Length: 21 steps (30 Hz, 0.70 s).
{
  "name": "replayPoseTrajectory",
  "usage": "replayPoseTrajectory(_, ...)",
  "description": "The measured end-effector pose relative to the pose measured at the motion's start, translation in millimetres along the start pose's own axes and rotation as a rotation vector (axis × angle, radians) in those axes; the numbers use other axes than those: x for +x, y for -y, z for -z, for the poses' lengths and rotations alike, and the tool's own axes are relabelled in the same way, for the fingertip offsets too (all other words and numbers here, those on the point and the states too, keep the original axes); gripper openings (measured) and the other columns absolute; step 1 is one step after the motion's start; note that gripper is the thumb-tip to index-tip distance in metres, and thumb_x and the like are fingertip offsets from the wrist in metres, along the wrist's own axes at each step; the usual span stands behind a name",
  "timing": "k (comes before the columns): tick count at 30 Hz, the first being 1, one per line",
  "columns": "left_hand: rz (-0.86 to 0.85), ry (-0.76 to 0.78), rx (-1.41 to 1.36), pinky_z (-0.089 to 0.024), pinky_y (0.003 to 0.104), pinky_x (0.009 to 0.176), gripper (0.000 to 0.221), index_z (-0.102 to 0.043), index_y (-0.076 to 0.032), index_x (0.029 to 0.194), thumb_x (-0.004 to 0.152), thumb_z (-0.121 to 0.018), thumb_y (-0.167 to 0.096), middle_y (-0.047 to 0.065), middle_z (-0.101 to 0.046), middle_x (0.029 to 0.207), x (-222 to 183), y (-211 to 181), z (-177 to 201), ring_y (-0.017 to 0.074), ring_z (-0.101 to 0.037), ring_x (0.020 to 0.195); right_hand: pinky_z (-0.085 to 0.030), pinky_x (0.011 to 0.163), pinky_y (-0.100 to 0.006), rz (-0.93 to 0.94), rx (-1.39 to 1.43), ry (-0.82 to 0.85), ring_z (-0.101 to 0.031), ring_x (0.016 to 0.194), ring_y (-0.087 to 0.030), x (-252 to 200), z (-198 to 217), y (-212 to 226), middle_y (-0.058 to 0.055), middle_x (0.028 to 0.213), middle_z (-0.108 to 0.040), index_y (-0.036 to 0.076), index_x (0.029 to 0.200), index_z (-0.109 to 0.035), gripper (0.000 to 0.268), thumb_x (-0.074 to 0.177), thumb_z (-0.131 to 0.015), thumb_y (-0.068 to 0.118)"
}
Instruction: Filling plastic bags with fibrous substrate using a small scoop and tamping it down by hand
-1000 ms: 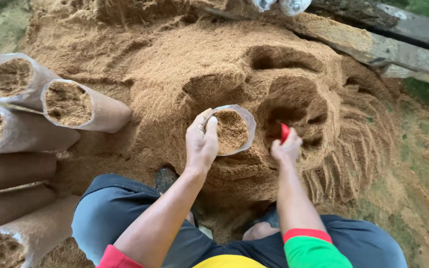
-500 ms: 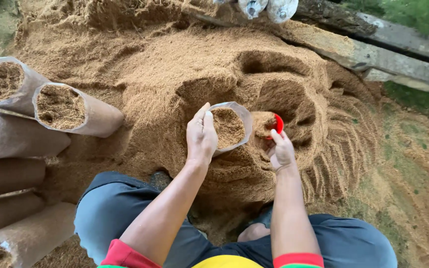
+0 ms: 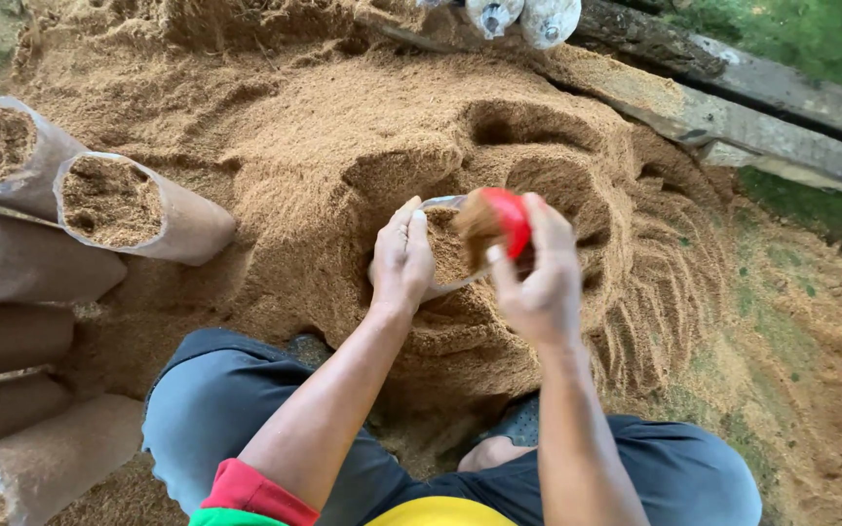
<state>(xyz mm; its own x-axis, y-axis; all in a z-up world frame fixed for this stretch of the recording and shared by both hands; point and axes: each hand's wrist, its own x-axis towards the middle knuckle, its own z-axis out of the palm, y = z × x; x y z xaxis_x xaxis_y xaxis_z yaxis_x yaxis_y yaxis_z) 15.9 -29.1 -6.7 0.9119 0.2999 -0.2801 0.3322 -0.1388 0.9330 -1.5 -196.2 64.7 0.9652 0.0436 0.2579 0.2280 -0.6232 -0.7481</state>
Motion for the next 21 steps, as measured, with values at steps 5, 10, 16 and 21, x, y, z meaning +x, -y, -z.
replayPoseTrajectory(5,0.026,0.006,-0.055,-0.039,0.049,0.118,0.043,-0.066,-0.012,0.138,0.105,-0.046,-0.030,0.012,-0.063,0.144,14.8,22.3,-9.5,0.0319,-0.052,0.140,-0.053,0.108,-0.054,0.316,-0.396,0.122,-0.059,0.127,-0.044,-12.2,-14.9,-12.1,-0.025,0.150,-0.047,0.010,0.148,-0.054,0.066,0.087,-0.080,0.013)
replayPoseTrajectory(10,-0.070,-0.026,-0.169,-0.041,0.050,0.116,0.043,-0.067,0.000,0.134,0.103,-0.047,-0.022,0.024,-0.065,0.136,1.0,8.5,2.6,0.0392,-0.055,0.135,-0.050,0.111,-0.050,0.271,-0.128,-0.125,-0.049,0.137,-0.042,-2.3,-5.1,-32.2,-0.021,0.148,-0.048,0.005,0.150,-0.049,0.068,0.088,-0.077,0.002)
replayPoseTrajectory(16,-0.105,-0.072,-0.247,-0.041,0.051,0.116,0.042,-0.064,0.006,0.134,0.101,-0.054,-0.018,0.030,-0.063,0.136,1.8,19.7,2.5,0.0418,-0.054,0.135,-0.060,0.088,-0.044,-0.463,0.217,-0.330,-0.060,0.123,-0.034,-25.3,-43.1,-170.8,-0.017,0.135,-0.058,0.017,0.148,-0.052,0.067,0.086,-0.079,0.011)
replayPoseTrajectory(21,-0.058,-0.119,-0.278,-0.042,0.048,0.116,0.040,-0.067,0.004,0.131,0.099,-0.059,-0.018,0.027,-0.065,0.134,-4.7,19.4,5.7,0.0379,-0.057,0.133,-0.063,0.063,-0.046,-0.994,0.296,-0.311,-0.071,0.096,-0.032,-56.6,-92.4,-250.6,-0.016,0.123,-0.064,0.017,0.142,-0.058,0.060,0.088,-0.083,0.026)
